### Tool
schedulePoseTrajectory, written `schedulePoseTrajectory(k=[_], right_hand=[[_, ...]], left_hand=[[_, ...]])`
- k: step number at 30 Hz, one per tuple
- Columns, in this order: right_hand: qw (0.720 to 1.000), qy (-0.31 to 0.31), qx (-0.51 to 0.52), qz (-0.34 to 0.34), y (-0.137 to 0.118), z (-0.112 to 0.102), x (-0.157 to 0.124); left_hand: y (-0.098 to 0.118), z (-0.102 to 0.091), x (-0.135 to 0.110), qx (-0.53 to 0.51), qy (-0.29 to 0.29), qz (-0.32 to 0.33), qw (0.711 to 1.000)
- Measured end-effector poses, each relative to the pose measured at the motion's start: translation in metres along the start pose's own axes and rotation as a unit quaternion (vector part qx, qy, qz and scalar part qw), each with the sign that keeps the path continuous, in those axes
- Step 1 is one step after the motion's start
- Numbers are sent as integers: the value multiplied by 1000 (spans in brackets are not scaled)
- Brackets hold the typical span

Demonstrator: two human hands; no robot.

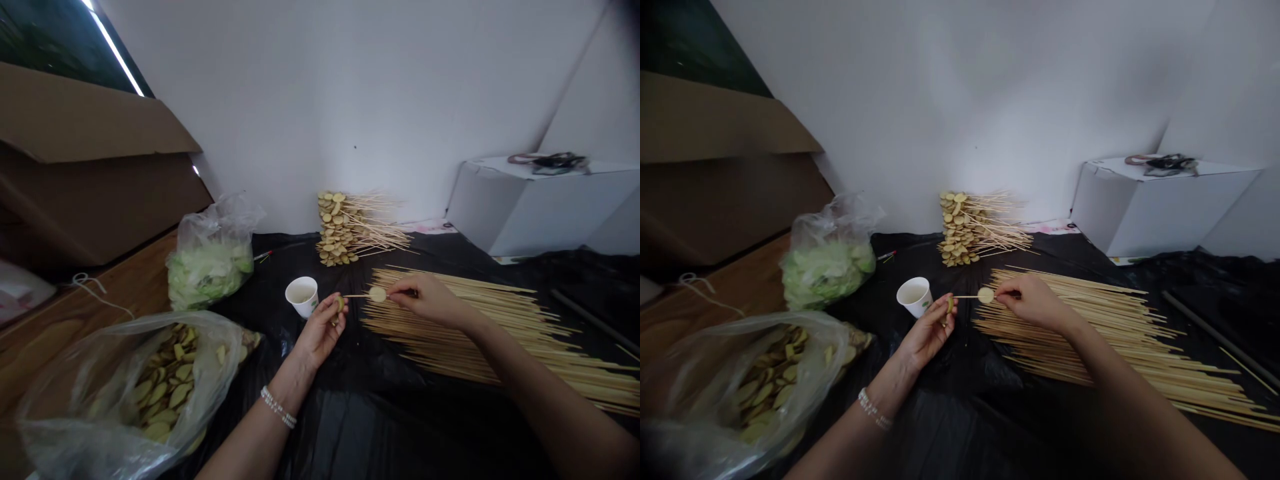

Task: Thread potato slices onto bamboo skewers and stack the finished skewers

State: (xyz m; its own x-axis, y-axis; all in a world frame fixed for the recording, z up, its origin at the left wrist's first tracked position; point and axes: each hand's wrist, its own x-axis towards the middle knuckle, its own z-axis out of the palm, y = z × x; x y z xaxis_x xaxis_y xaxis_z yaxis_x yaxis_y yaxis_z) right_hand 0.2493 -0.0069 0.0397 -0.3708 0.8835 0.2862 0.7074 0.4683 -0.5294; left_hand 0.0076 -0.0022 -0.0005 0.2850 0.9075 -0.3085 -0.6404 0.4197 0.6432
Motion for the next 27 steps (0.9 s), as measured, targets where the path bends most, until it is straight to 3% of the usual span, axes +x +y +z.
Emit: schedulePoseTrajectory(k=[27], right_hand=[[999,-20,-34,-2,-1,4,0]], left_hand=[[-4,-3,4,-12,67,8,998]])
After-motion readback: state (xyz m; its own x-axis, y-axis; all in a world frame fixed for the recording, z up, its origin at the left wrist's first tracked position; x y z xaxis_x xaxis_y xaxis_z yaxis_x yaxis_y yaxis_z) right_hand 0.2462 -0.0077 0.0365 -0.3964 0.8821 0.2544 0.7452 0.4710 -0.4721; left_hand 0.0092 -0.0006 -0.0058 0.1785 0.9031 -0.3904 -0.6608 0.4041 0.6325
